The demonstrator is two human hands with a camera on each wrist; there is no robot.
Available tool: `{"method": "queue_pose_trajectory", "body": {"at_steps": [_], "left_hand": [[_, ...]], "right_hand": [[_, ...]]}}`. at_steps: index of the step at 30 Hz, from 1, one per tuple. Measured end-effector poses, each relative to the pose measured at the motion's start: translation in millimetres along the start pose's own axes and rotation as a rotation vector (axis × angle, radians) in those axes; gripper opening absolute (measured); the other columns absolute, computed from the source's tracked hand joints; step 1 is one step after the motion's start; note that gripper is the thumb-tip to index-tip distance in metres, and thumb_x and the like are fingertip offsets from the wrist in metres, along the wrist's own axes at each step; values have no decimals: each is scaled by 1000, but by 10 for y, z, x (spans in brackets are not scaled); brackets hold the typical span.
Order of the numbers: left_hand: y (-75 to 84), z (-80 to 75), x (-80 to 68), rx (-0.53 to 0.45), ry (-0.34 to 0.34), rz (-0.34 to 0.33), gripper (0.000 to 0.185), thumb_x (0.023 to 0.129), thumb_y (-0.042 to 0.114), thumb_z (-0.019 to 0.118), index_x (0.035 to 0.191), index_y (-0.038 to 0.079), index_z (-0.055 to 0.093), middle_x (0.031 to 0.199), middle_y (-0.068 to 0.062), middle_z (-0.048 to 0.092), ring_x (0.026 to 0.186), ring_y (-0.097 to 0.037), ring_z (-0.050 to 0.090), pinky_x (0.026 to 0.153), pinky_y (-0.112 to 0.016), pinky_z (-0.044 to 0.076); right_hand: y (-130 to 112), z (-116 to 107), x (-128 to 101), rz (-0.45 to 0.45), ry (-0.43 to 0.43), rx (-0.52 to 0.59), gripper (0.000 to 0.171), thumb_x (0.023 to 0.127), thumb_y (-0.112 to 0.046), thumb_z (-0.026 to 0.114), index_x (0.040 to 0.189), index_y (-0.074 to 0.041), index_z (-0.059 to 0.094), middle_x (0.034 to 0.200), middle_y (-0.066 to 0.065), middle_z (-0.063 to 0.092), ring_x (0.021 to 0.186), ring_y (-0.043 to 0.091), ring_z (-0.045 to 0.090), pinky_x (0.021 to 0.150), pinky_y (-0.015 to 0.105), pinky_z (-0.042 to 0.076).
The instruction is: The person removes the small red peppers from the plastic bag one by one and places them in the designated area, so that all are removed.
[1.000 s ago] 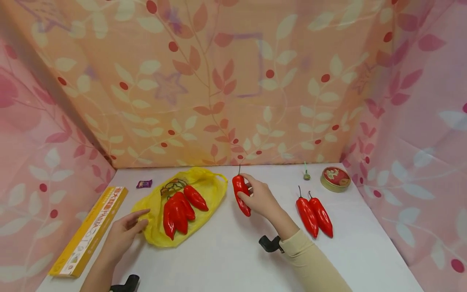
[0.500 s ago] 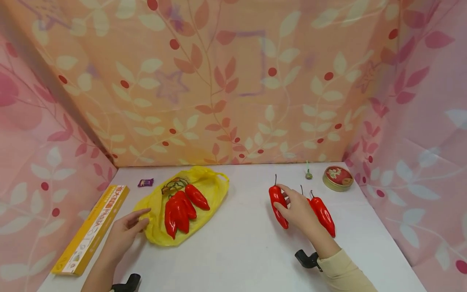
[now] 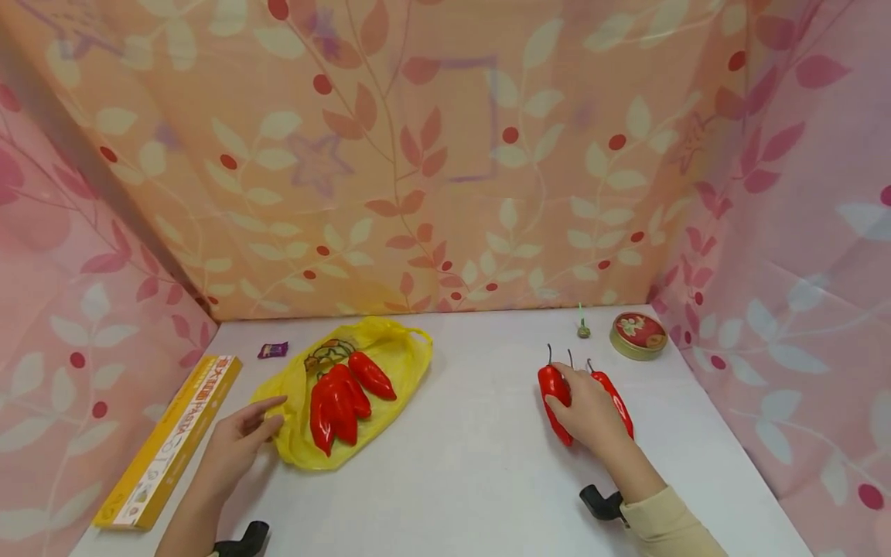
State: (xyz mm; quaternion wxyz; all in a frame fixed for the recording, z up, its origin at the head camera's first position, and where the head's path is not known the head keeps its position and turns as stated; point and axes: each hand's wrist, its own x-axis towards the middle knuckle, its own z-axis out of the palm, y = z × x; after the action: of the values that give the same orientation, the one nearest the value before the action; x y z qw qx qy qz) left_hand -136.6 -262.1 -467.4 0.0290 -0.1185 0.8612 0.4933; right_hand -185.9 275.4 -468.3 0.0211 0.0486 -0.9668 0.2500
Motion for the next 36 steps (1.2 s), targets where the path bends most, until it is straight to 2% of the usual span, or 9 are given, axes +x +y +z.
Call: {"method": "queue_pose_trajectory", "body": {"at_steps": [6,11,19,26,31,36], "left_hand": [[-26,25,10,8,3,-9,44,102,34,60,144,21,57,154,-11,46,134,-28,47,110,-40,45],[-19,10,-5,3,4,-20,45,102,36,60,144,21,57,156,-13,44,138,-32,44,112,-47,42],[-1,-17,-3,12,14,-7,44,103,33,59,144,19,57,156,-13,44,139,-33,43,113,-49,39],[-15,1,-6,9,8,-9,44,103,32,60,144,18,57,156,-14,44,139,-32,43,114,-51,39],[-39,-1,-7,6,3,-10,44,103,32,60,144,19,57,156,-13,44,142,-33,42,114,-50,39],[-44,-9,-6,23,13,-21,44,102,34,60,144,20,57,155,-12,46,136,-30,46,112,-48,42]], "right_hand": [[28,38,-40,19,5,-61,69,88,-25,77,146,-3,45,135,30,55,117,48,54,81,64,55],[26,92,-22,-3,30,-108,67,87,-24,77,143,1,48,133,31,53,117,49,54,82,67,54],[23,120,-2,-17,75,-158,62,85,-22,78,136,3,54,126,31,55,113,47,54,82,67,54],[61,158,15,5,64,-166,58,85,-23,78,134,2,57,119,27,55,107,42,52,75,62,56],[73,178,16,13,72,-152,60,86,-25,77,136,0,56,121,28,54,110,43,50,76,64,55],[-23,99,22,-8,87,-125,60,88,-25,77,139,-4,56,126,27,54,115,45,50,80,65,55]]}}
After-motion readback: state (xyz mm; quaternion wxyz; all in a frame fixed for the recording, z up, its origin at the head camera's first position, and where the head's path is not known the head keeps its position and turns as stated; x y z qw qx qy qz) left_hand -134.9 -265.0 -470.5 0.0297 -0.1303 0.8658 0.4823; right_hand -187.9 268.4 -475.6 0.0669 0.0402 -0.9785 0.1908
